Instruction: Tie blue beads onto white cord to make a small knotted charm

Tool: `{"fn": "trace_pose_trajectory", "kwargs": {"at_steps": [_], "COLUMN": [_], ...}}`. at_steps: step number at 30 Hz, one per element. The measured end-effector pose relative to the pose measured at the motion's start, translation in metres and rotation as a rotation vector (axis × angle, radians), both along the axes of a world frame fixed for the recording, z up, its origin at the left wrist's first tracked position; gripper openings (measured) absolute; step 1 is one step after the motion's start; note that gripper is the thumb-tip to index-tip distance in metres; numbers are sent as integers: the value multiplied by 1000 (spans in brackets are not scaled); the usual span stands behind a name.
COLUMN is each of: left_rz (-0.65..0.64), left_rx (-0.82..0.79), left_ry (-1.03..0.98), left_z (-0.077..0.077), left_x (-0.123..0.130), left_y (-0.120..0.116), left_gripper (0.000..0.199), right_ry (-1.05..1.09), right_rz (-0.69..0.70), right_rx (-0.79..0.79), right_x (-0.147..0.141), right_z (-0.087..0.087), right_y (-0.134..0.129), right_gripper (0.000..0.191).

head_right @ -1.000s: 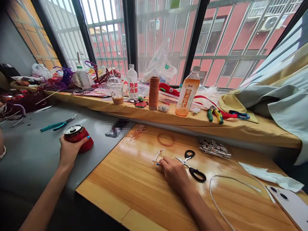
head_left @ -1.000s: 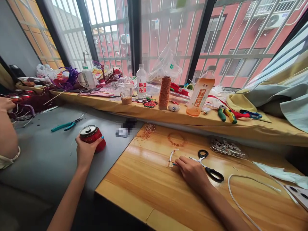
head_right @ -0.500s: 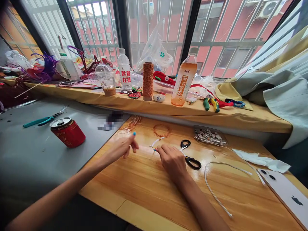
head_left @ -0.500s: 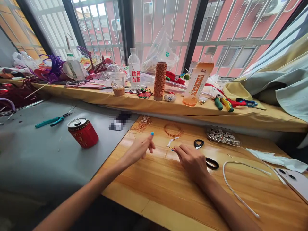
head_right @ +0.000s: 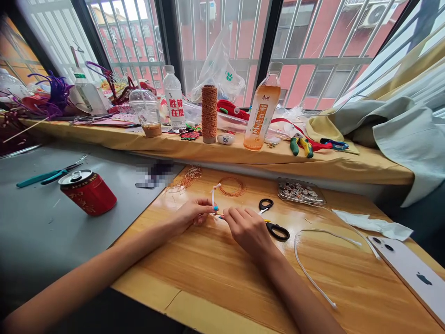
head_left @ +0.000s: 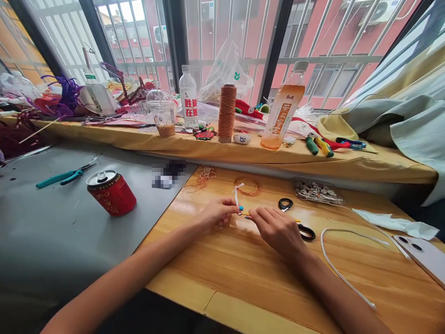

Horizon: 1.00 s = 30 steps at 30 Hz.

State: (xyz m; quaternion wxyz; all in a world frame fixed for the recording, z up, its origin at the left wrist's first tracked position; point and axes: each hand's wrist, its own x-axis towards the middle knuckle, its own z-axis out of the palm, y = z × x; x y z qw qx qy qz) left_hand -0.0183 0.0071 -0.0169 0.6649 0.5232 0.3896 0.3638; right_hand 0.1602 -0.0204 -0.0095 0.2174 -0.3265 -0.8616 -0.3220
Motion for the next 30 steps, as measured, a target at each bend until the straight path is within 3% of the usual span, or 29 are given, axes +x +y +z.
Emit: {"fn": "trace_pose_trajectory", "kwargs": {"at_steps": [7,22,26,30], "left_rz": [115,89,89,47], "left_rx": [60,155,193,274], "left_ry": [25,121,111,168], "left_z": [0,0,-3,-1], "left_x": [2,1,2,1], "left_y": [-2,-3,-2,-5], "left_gripper": [35,29,25,17], "right_ry": [-5,-40,12,221], "right_rz": [-6,36,-32,-97], "right_rx": [-35,-132,-285,-665], "right_x": [0,0,-1,-3], "right_z": [-1,1,-3,-2], "right_y": [1,-4,-4,-2], "right_gripper": [20,24,25,25]}}
